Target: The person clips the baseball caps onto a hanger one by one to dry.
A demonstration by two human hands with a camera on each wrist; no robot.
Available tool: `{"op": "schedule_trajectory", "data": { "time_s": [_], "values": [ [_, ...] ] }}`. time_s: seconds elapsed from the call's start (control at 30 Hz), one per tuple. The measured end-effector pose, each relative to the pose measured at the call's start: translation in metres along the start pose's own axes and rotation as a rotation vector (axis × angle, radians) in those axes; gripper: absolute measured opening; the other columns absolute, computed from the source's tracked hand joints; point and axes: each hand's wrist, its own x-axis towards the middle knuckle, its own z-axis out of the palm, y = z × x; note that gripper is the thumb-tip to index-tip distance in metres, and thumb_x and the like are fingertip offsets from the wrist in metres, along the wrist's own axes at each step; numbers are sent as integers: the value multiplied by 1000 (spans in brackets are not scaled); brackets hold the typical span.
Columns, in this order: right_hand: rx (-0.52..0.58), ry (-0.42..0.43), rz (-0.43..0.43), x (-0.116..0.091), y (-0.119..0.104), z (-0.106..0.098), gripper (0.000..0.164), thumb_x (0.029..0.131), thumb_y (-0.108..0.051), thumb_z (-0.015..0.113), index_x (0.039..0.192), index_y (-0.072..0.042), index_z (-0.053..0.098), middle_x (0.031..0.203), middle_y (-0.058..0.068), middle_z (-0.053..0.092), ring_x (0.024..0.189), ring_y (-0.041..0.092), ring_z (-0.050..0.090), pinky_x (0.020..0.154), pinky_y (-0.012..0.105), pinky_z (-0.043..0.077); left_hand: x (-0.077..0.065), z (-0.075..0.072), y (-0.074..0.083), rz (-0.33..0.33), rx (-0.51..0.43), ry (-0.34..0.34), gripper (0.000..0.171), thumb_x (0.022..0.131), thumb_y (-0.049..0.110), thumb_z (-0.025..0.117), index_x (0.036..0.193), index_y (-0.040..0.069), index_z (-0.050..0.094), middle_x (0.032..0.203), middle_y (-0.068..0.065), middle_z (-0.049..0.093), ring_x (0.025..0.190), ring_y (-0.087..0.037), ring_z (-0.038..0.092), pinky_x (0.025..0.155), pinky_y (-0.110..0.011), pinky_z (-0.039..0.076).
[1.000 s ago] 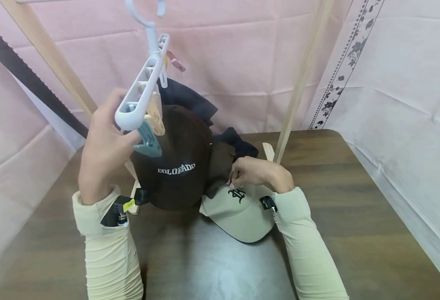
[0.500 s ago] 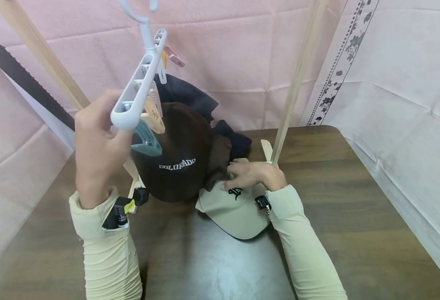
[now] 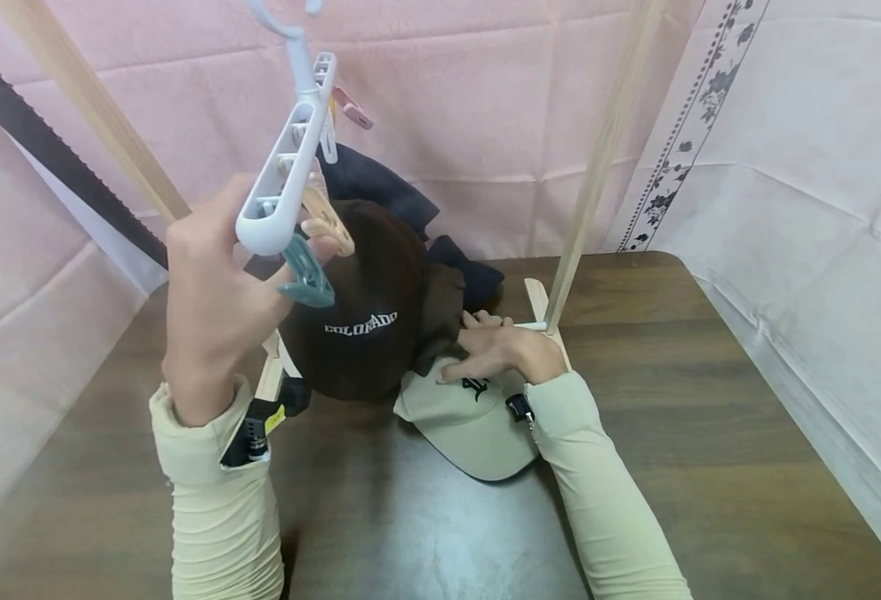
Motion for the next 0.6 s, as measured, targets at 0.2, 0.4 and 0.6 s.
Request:
{"op": "schedule_trajectory", "data": {
  "time_s": [0.2,0.4,0.6],
  "values": [
    [-31,28,38,-1,-3,-2,71,99,-57,63,145,-3,60,174,25,5,160,43,7,123,70,14,1,4,4,95,-43,40,38,89,11,79,120,-5,63,92,-12,71,76,-12,61,69,-21,52],
    [-5,57,18,-3,-2,-3,73,96,-53,67,149,-3,57,173,28,5,160,44,7,123,71,13,0,5,3,127,-49,26,35,94,15,73,120,-6,65,97,-14,71,78,-16,63,74,-21,54],
    [33,156,-43,-14,4,-8,61,91,-49,76,137,-11,64,152,19,43,143,39,35,112,70,31,1,6,3,113,-95,11,32,91,9,67,118,-8,62,96,-12,72,80,-15,66,75,-23,54]
  ]
}}
